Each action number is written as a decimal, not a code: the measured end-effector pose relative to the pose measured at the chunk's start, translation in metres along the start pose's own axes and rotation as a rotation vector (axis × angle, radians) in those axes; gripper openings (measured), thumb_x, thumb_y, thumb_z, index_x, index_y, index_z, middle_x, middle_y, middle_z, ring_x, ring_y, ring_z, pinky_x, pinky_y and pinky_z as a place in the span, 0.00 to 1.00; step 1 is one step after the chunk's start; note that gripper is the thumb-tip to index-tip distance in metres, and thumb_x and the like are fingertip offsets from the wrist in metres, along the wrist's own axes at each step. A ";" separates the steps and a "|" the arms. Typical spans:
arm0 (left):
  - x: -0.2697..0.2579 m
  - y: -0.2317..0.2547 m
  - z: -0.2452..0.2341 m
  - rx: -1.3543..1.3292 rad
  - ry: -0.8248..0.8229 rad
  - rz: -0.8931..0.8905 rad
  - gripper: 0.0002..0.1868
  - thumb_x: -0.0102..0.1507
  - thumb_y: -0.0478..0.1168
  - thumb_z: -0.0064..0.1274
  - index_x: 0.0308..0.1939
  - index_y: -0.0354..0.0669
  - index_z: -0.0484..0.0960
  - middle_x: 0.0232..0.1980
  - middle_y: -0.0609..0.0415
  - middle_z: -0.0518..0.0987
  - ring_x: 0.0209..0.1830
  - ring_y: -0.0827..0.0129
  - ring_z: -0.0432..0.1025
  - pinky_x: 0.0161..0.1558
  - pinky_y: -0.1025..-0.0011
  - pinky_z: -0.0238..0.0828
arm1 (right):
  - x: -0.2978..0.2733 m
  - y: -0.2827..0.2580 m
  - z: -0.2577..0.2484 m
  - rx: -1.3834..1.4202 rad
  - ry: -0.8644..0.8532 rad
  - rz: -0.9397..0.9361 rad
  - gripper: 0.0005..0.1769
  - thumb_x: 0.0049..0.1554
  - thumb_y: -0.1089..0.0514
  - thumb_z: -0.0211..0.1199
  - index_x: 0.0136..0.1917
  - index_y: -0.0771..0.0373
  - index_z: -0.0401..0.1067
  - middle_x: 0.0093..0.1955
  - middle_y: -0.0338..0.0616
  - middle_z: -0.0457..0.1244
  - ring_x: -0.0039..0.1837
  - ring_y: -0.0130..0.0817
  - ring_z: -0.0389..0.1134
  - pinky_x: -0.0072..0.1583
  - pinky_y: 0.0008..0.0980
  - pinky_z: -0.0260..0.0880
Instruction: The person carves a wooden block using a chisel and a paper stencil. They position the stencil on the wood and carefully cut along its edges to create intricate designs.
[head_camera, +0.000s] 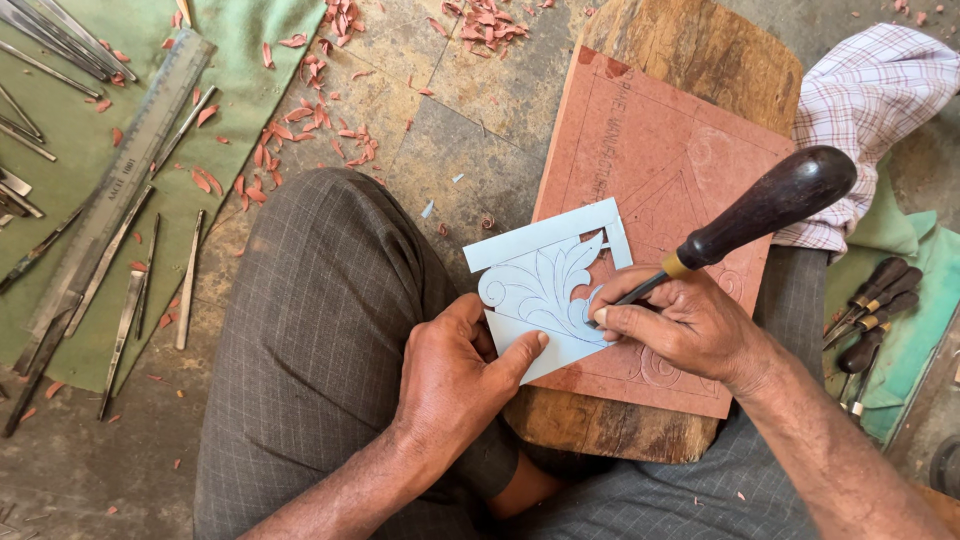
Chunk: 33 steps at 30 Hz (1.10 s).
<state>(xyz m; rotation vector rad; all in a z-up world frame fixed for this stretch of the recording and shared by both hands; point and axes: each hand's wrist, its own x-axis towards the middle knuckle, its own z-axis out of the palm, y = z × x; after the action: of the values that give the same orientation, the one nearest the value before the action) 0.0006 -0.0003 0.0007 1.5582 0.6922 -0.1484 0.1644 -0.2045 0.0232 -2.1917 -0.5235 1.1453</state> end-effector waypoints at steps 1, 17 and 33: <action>0.000 0.000 0.000 -0.001 -0.013 -0.013 0.17 0.54 0.46 0.67 0.37 0.37 0.84 0.20 0.54 0.81 0.17 0.74 0.76 0.21 0.71 0.71 | 0.000 -0.001 -0.001 -0.014 -0.006 0.001 0.10 0.55 0.58 0.65 0.46 0.65 0.82 0.34 0.46 0.74 0.38 0.29 0.76 0.41 0.27 0.79; 0.001 -0.001 0.000 0.017 -0.024 -0.040 0.17 0.54 0.47 0.67 0.36 0.37 0.83 0.19 0.53 0.81 0.16 0.74 0.76 0.20 0.71 0.71 | 0.008 -0.009 -0.012 -0.214 -0.130 -0.031 0.10 0.54 0.56 0.65 0.46 0.61 0.83 0.40 0.41 0.75 0.42 0.30 0.75 0.46 0.32 0.78; 0.003 -0.002 0.002 0.014 -0.013 -0.050 0.17 0.53 0.47 0.68 0.33 0.37 0.83 0.20 0.53 0.82 0.17 0.75 0.77 0.21 0.72 0.72 | 0.016 -0.025 -0.022 -0.351 -0.306 -0.227 0.09 0.56 0.54 0.64 0.46 0.60 0.80 0.41 0.39 0.73 0.47 0.31 0.75 0.51 0.35 0.76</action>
<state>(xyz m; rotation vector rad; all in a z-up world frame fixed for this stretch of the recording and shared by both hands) 0.0023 -0.0015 -0.0026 1.5528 0.7219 -0.2005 0.1900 -0.1840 0.0406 -2.1739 -1.1504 1.3502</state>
